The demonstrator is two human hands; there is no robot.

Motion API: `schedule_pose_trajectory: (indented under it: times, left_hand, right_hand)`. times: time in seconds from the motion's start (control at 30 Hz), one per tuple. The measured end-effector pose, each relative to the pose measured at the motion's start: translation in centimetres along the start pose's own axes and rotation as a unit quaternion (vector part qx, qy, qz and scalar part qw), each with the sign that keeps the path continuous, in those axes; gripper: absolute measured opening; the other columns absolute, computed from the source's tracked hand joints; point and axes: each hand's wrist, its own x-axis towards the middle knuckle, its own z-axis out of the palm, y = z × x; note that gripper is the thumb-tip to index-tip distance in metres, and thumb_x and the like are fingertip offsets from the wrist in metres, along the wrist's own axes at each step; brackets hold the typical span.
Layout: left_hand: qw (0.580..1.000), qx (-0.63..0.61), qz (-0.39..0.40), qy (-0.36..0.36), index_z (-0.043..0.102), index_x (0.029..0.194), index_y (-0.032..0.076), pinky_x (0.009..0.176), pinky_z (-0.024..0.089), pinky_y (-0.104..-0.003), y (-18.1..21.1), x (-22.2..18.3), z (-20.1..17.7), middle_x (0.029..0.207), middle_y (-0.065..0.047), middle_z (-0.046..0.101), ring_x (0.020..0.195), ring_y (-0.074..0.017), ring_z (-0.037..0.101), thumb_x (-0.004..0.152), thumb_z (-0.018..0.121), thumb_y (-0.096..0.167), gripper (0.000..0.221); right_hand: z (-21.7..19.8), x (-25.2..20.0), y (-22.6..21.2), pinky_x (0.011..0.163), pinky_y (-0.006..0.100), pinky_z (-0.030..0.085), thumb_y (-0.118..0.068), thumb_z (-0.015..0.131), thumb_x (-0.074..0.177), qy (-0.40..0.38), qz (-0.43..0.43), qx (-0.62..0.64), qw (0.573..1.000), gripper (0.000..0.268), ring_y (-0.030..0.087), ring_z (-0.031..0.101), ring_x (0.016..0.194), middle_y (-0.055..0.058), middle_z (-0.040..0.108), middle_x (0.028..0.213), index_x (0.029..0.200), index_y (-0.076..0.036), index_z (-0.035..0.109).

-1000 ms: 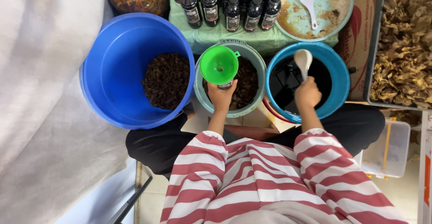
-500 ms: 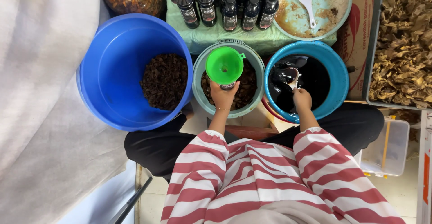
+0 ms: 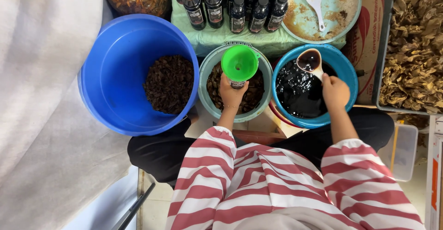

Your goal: Filling a small bottle with liquid from a bucket using a ladle and a funnel

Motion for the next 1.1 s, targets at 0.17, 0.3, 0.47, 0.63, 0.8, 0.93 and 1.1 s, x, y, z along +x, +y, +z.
schedule_pose_trajectory:
  times: [0.17,0.3,0.47,0.63,0.8,0.93,1.1]
  left_hand:
    - [1.000,-0.003,-0.001,-0.007,0.052,0.135,0.012,0.095,0.054,-0.046,-0.1,-0.1,0.5,0.119,-0.012,0.067,0.112,-0.0346,0.066,0.062,0.093,0.029,0.086]
    - [0.999,0.003,0.033,-0.001,0.055,0.125,0.011,0.089,0.053,-0.039,-0.1,-0.2,0.9,0.116,-0.009,0.068,0.107,-0.0309,0.067,0.061,0.091,0.029,0.076]
    - [0.999,0.003,0.028,-0.028,0.056,0.122,0.009,0.084,0.055,-0.044,1.0,-0.2,0.6,0.115,-0.011,0.066,0.105,-0.0335,0.066,0.062,0.089,0.029,0.071]
    - [0.999,0.015,0.000,-0.042,0.054,0.127,0.010,0.081,0.058,-0.045,2.6,-0.5,0.5,0.121,-0.012,0.065,0.109,-0.0333,0.066,0.065,0.089,0.030,0.074]
    - [0.999,-0.008,0.015,-0.051,0.056,0.112,0.010,0.069,0.055,-0.043,4.1,-0.7,0.1,0.105,-0.008,0.066,0.097,-0.0307,0.066,0.066,0.086,0.024,0.057]
    - [0.999,-0.001,0.015,-0.050,0.054,0.120,0.009,0.076,0.056,-0.044,3.5,-0.8,0.5,0.112,-0.010,0.065,0.104,-0.0318,0.065,0.066,0.087,0.026,0.065]
    - [0.998,-0.008,-0.004,-0.067,0.051,0.125,0.009,0.083,0.061,-0.053,4.1,-0.7,0.1,0.105,-0.013,0.062,0.103,-0.0365,0.068,0.066,0.088,0.020,0.071]
  right_hand:
    - [-7.2,0.4,-4.8,0.065,0.052,0.041,-0.056,0.053,0.116,-0.013,-0.047,-0.048,0.998,0.056,0.038,0.058,0.076,0.013,0.061,0.072,0.078,-0.016,0.064]
    - [-14.3,-2.1,-12.7,0.052,0.039,0.013,-0.041,0.054,0.116,-0.040,-0.102,-0.003,0.994,0.063,0.017,0.025,0.052,-0.001,0.028,0.055,0.062,-0.016,0.034]
    - [-18.3,-3.2,-18.3,0.053,0.039,0.017,-0.039,0.056,0.117,-0.068,-0.147,-0.024,0.987,0.064,0.018,0.027,0.052,0.000,0.027,0.056,0.064,-0.014,0.032]
    - [-18.2,-3.4,-20.6,0.054,0.043,0.026,-0.042,0.058,0.118,-0.089,-0.206,-0.056,0.973,0.060,0.024,0.038,0.056,0.004,0.038,0.058,0.068,-0.011,0.047]
    - [-15.9,-3.5,-21.7,0.045,0.038,0.025,-0.048,0.059,0.117,-0.097,-0.229,-0.109,0.962,0.056,0.022,0.045,0.049,0.002,0.047,0.054,0.073,-0.013,0.060]
    - [-14.8,-4.7,-22.3,0.041,0.038,0.033,-0.050,0.055,0.114,-0.077,-0.261,-0.148,0.951,0.049,0.026,0.057,0.050,0.003,0.059,0.055,0.090,-0.014,0.078]
    - [-11.7,-4.9,-20.0,0.066,0.036,0.049,-0.049,0.063,0.108,0.100,-0.411,-0.210,0.882,0.035,0.027,0.067,0.061,0.004,0.060,0.058,0.089,-0.021,0.074]
